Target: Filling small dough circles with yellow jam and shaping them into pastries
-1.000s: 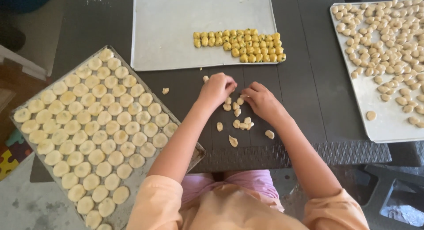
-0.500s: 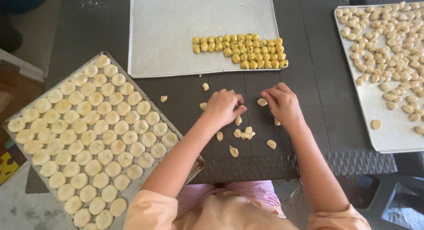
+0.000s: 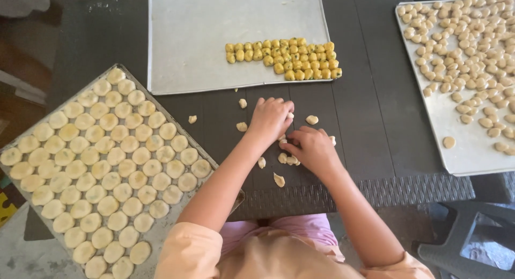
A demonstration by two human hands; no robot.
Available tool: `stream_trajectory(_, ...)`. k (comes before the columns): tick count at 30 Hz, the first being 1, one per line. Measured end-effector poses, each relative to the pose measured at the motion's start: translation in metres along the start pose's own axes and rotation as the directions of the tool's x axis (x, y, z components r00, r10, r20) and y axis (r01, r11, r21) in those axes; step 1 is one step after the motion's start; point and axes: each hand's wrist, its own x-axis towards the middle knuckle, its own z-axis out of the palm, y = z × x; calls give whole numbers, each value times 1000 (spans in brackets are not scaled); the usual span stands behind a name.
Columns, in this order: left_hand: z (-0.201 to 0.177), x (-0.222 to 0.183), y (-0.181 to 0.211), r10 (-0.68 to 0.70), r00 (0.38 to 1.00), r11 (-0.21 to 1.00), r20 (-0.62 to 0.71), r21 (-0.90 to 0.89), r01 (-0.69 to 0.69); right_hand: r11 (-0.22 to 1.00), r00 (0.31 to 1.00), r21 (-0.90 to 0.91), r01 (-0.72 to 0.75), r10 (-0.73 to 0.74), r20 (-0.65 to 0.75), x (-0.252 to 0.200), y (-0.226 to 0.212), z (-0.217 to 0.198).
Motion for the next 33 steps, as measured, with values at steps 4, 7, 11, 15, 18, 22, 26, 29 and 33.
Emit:
stream_trajectory(4,-43,-3,12,-43,998,986,48,-162,50,999,996,30,41,-38,-83,-1,8,20)
stream_trajectory(7,-69,-8,21,-151,971,791,188,-565,232,965,988,263,20,21,-152,-6,14,1)
stream_trajectory(11,-68,-7,23,-133,956,763,260,-589,267,954,940,296,-40,136,-313,-17,32,-14)
stream_trajectory(15,-43,0,27,-23,994,986,107,-163,40,995,924,66,-76,96,-370,-19,57,7)
stream_trajectory(18,-6,6,18,-8,994,985,109,-172,26,993,941,-98,-64,28,-338,-20,62,21)
stream_trajectory(22,-54,-18,8,-37,999,980,34,-195,43,983,921,-167,-81,10,-388,-32,45,5)
stream_trajectory(26,-94,-45,-4,-87,995,962,47,-254,96,994,897,-108,10,-57,-439,-20,27,-4)
stream_trajectory(29,-103,-52,5,-69,985,939,161,-323,119,990,943,-66,123,-138,-302,-5,8,11)
stream_trajectory(33,-102,-51,6,-77,978,912,195,-383,148,994,971,-49,99,-107,-214,8,12,42)
